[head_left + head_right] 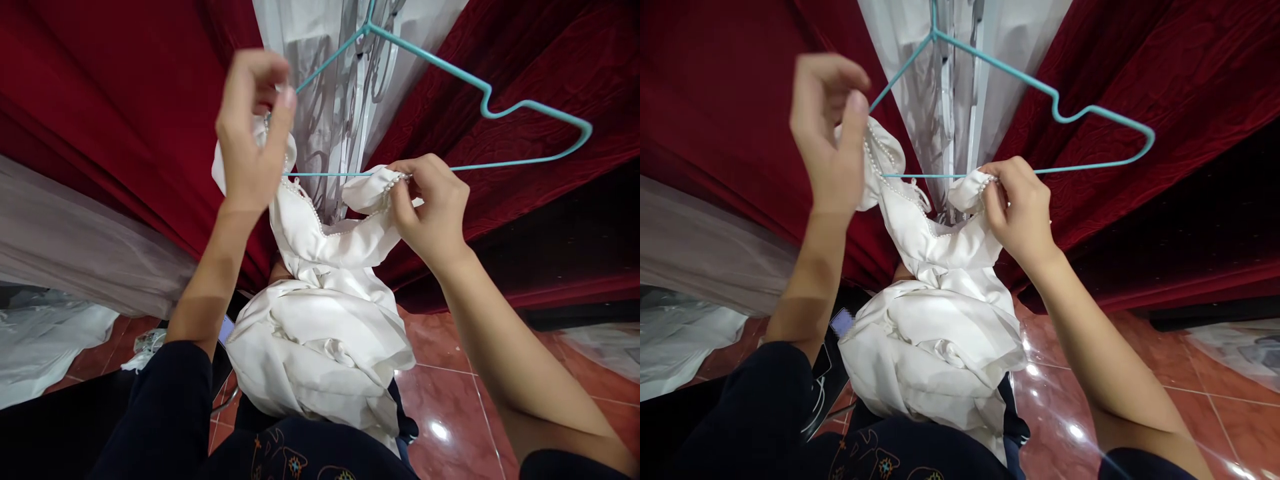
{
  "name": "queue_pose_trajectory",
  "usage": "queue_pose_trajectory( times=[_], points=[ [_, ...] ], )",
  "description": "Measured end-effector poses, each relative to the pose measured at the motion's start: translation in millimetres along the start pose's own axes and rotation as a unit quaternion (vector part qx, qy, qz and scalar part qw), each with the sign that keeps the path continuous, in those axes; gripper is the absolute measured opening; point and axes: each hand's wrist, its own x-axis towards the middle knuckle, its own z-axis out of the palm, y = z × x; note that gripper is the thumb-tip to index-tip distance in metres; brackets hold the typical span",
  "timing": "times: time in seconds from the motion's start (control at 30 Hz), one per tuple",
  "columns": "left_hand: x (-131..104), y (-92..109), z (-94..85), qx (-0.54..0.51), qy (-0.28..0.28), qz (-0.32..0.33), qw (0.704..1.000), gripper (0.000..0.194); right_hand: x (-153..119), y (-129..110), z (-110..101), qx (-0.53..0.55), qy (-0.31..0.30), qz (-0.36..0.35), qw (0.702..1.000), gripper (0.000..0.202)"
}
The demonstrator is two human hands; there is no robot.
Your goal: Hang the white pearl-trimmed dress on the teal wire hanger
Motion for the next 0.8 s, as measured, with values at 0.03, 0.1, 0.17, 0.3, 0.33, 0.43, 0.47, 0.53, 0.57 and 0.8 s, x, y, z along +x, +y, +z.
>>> queue_pose_trajectory(
  times=[0.03,0.1,0.17,0.3,0.33,0.43,0.47,0.53,0.57,0.8],
  points=[
    [-9,12,5.6,-0.011,-0.066,0.005,0.998,0.028,0,1,1,0.001,0.001,-0.005,1.000,0.019],
    [-29,31,16.7,0.005,-0.173,0.007,0.985,0.028,1,3,2,0.001,0.005,-0.006,1.000,0.020],
    [-46,40,27.0,0.048,-0.251,-0.021,0.967,0.030,0,3,2,0.000,0.001,-0.002,1.000,0.021],
    [-61,38,38.4,0.089,-0.272,-0.056,0.957,0.038,-12,1,1,-0.015,0.034,-0.026,0.999,0.028],
    [-62,36,38.8,0.084,-0.267,-0.057,0.958,0.039,-17,1,0,-0.025,0.067,-0.041,0.997,0.031],
    [-63,28,35.4,0.078,-0.267,-0.033,0.960,0.048,-32,8,-7,-0.064,0.174,-0.068,0.980,0.028],
    [-63,25,33.4,0.085,-0.269,-0.023,0.959,0.051,-35,12,-11,-0.076,0.200,-0.057,0.975,0.022],
    [-64,19,29.1,0.099,-0.273,-0.009,0.957,0.054,-34,21,-23,-0.075,0.249,-0.010,0.965,0.013],
    [-64,17,26.8,0.102,-0.274,-0.006,0.956,0.055,-30,26,-31,-0.064,0.275,0.013,0.959,0.014],
    [-57,21,15.4,0.087,-0.301,0.003,0.950,0.055,28,72,-87,-0.007,0.290,0.042,0.956,0.027]
  ],
)
